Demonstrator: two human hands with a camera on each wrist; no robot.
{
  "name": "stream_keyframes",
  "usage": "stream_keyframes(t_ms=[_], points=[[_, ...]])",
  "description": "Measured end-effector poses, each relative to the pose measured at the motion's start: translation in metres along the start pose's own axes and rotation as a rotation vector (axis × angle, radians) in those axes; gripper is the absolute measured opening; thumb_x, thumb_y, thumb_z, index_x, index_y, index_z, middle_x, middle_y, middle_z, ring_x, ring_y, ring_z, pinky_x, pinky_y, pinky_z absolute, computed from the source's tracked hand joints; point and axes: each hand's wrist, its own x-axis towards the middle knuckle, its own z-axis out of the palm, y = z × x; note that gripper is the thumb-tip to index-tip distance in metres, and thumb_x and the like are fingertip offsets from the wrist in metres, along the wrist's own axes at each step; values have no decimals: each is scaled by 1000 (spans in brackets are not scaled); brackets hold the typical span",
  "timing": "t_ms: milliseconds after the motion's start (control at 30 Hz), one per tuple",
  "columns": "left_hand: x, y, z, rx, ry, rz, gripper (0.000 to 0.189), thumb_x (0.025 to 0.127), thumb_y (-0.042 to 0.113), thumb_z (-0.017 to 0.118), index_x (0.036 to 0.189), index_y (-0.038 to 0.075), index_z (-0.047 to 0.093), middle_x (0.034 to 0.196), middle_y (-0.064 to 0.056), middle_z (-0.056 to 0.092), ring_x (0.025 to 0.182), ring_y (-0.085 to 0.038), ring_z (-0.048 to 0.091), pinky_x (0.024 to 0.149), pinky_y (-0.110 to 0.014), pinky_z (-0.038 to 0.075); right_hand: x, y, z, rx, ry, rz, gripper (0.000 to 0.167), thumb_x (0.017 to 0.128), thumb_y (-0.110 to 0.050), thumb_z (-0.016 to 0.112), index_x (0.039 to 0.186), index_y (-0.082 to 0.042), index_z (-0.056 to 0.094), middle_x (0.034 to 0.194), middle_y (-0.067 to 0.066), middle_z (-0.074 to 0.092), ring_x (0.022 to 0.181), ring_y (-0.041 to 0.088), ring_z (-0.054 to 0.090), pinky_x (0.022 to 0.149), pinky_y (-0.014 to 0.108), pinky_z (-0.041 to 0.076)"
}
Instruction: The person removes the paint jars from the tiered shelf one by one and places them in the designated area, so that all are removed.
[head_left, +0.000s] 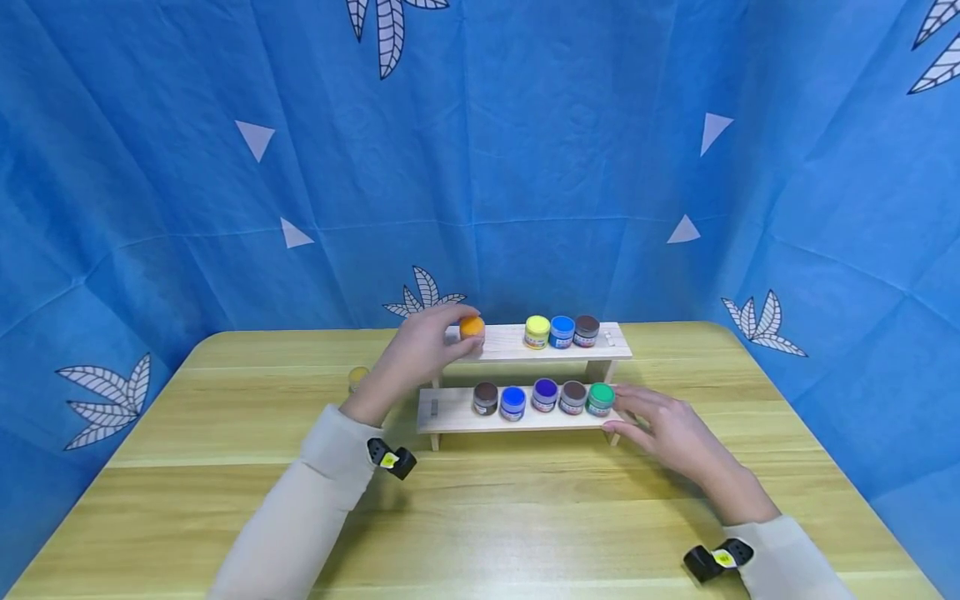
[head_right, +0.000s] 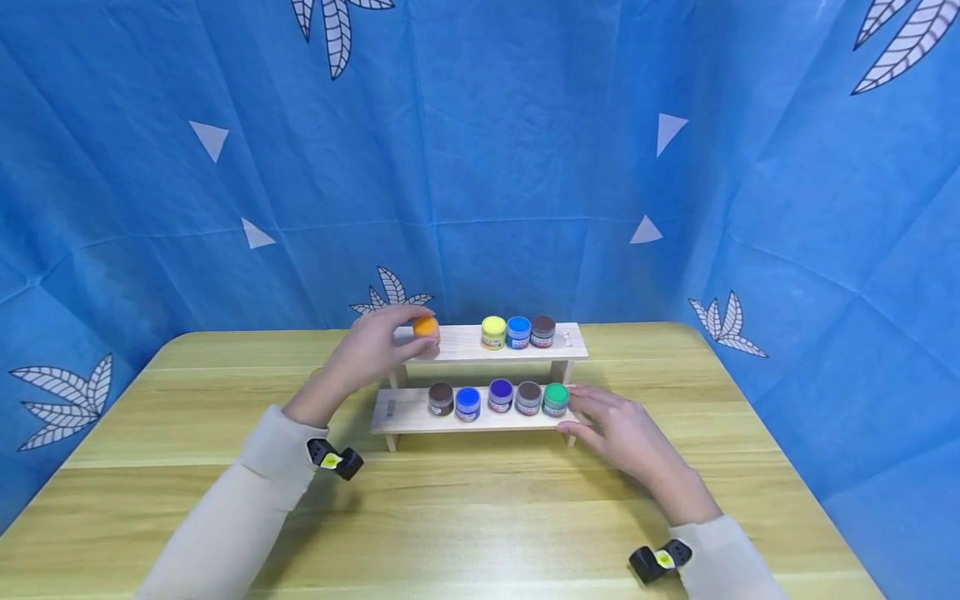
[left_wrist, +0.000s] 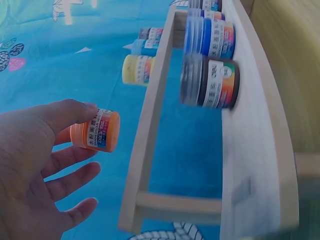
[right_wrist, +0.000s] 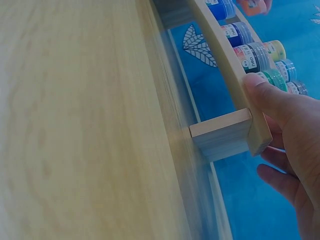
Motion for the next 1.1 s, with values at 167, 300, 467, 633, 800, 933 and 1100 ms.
stream_keyframes(t_ms=[167, 300, 467, 633, 800, 933, 1100], points=[[-13, -13, -10, 5, 31, -1, 44, 92, 40, 68, 129, 16, 63, 131, -4, 61, 124, -27, 53, 103, -49, 42, 0, 0, 0, -2, -8, 8, 47, 86, -36, 75, 120, -5, 70, 122, 13, 66, 111, 35, 63, 90, 52, 51], [-25, -23, -18, 1, 43, -15, 47, 92, 40, 68, 132, 14, 61, 130, -6, 61, 123, -29, 53, 102, -51, 43, 0, 0, 0, -1, -13, 10, 47, 86, -36, 75, 120, -5, 70, 122, 13, 66, 111, 35, 63, 90, 52, 51], [-38, -36, -27, -3, 70, -23, 50, 92, 38, 69, 134, 11, 60, 133, -9, 59, 127, -32, 50, 103, -52, 41, 0, -1, -1, -1, -28, 16, 46, 87, -37, 74, 120, -6, 70, 124, 12, 65, 113, 34, 62, 92, 52, 50], [-50, -48, -35, 1, 93, -45, 49, 92, 36, 69, 132, 9, 60, 131, -11, 60, 123, -33, 53, 99, -52, 44, 0, 0, 0, -4, -29, 15, 43, 87, -37, 74, 119, -8, 71, 125, 11, 65, 114, 34, 62, 92, 53, 50], [-60, -62, -39, 2, 113, -90, 49, 92, 39, 68, 130, 9, 61, 131, -14, 59, 121, -35, 54, 97, -55, 45, 0, 1, 1, -8, 7, -17, 39, 85, -35, 75, 114, -9, 73, 121, 11, 67, 111, 34, 63, 90, 53, 51], [-66, -74, -40, 2, 119, -130, 50, 93, 39, 68, 131, 8, 60, 131, -16, 59, 121, -38, 53, 99, -57, 42, 0, 0, 1, -5, 21, -28, 37, 85, -34, 76, 112, -9, 73, 119, 12, 68, 109, 34, 64, 88, 53, 52], [-73, -87, -41, 17, 105, -186, 49, 93, 36, 67, 132, 7, 59, 134, -18, 56, 124, -41, 50, 101, -60, 39, -1, 1, 2, -5, 22, -17, 40, 85, -34, 77, 113, -7, 73, 119, 12, 68, 108, 34, 64, 88, 53, 52]])
